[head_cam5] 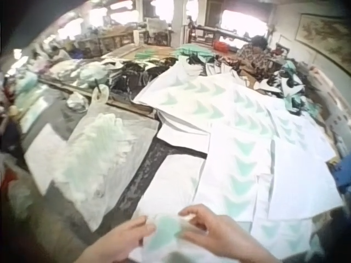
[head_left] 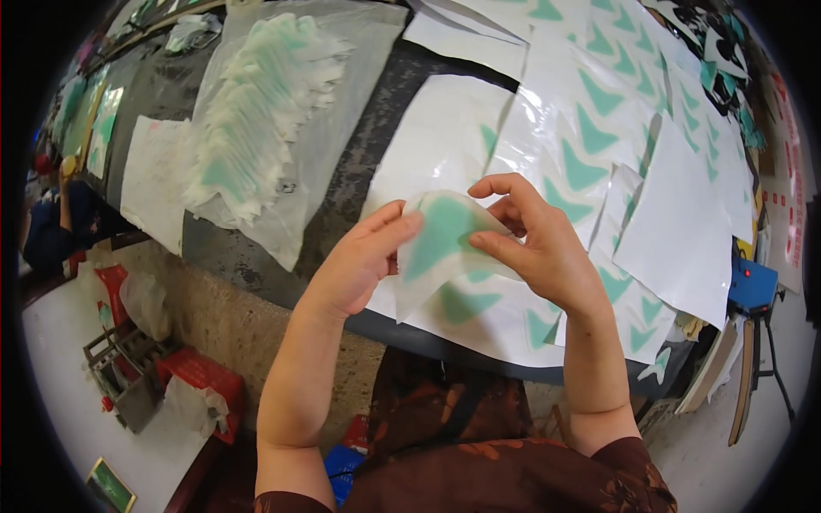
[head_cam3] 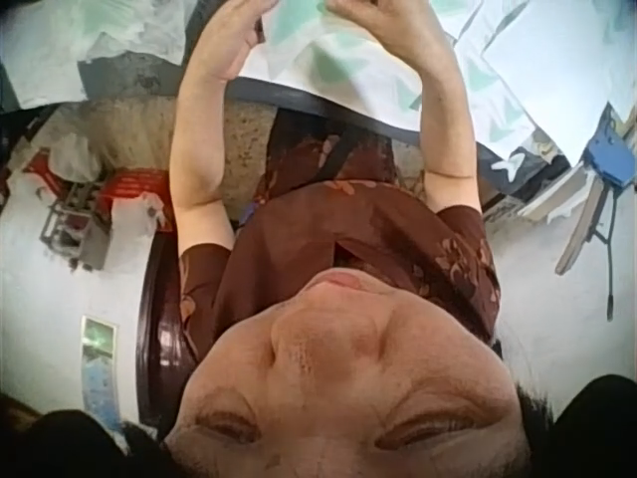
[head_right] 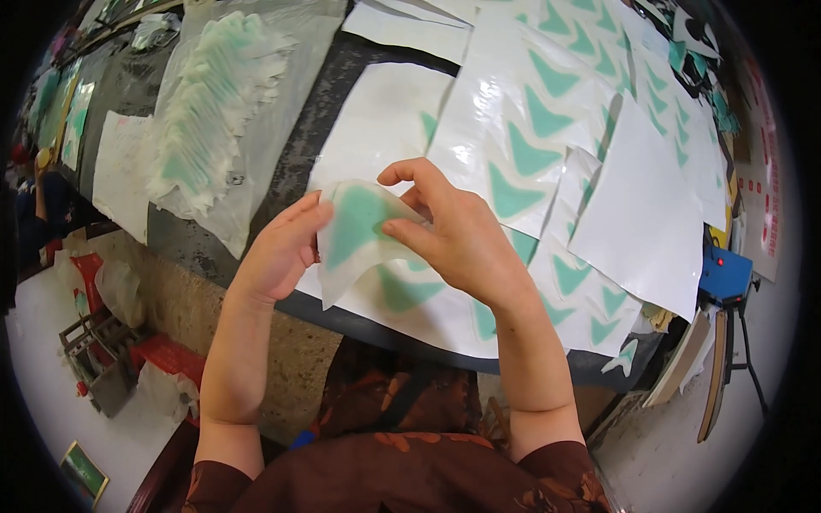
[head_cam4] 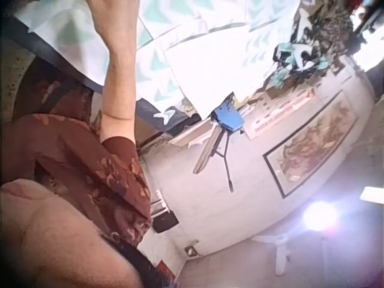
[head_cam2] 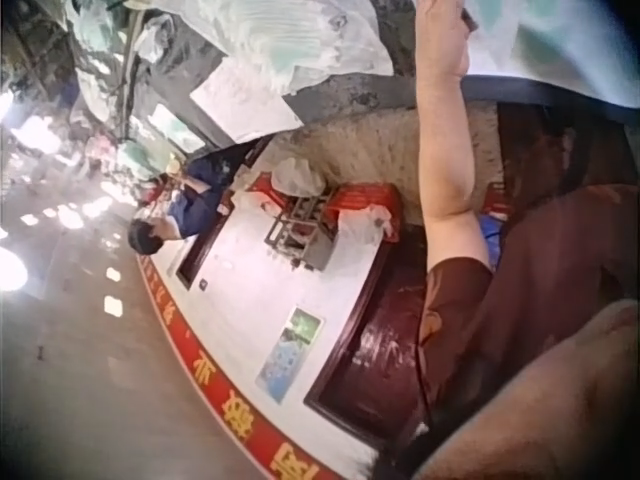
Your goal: Applying heat-press decals to shoe components in a manufacturing facility.
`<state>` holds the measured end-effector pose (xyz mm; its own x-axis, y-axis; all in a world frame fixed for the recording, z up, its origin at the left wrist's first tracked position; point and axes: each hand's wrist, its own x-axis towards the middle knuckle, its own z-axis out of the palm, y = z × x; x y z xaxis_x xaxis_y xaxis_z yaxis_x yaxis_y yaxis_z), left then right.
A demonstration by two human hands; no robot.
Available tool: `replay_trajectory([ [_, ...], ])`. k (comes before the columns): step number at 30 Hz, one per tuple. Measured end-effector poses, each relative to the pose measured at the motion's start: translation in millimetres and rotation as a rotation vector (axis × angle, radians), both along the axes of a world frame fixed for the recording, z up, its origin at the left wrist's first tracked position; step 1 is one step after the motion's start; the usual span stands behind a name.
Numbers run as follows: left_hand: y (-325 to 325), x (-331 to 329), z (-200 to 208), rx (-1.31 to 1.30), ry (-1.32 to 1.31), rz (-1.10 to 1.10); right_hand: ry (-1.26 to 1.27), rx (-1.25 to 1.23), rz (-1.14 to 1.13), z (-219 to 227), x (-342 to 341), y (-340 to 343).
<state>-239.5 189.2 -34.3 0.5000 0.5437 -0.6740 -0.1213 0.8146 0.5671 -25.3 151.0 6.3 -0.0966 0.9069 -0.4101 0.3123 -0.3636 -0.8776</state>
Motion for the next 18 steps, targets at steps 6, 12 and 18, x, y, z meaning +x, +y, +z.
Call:
replay_trajectory([
  [6, 14.9, -37.4, -5.8, 0.133, -0.001, -0.047, -0.043, -0.038, 0.093, -1.5, -39.9, 26.5],
  [12, 49.2, -115.3, 0.8, 0.247, 0.27, -0.05, -0.132, 0.185, -0.004, -16.3, -50.1, 31.9],
  [18, 118.5, -225.4, 5.6, 0.343, 0.598, -0.206, -0.072, -0.059, -0.002, -38.4, -32.5, 7.3],
])
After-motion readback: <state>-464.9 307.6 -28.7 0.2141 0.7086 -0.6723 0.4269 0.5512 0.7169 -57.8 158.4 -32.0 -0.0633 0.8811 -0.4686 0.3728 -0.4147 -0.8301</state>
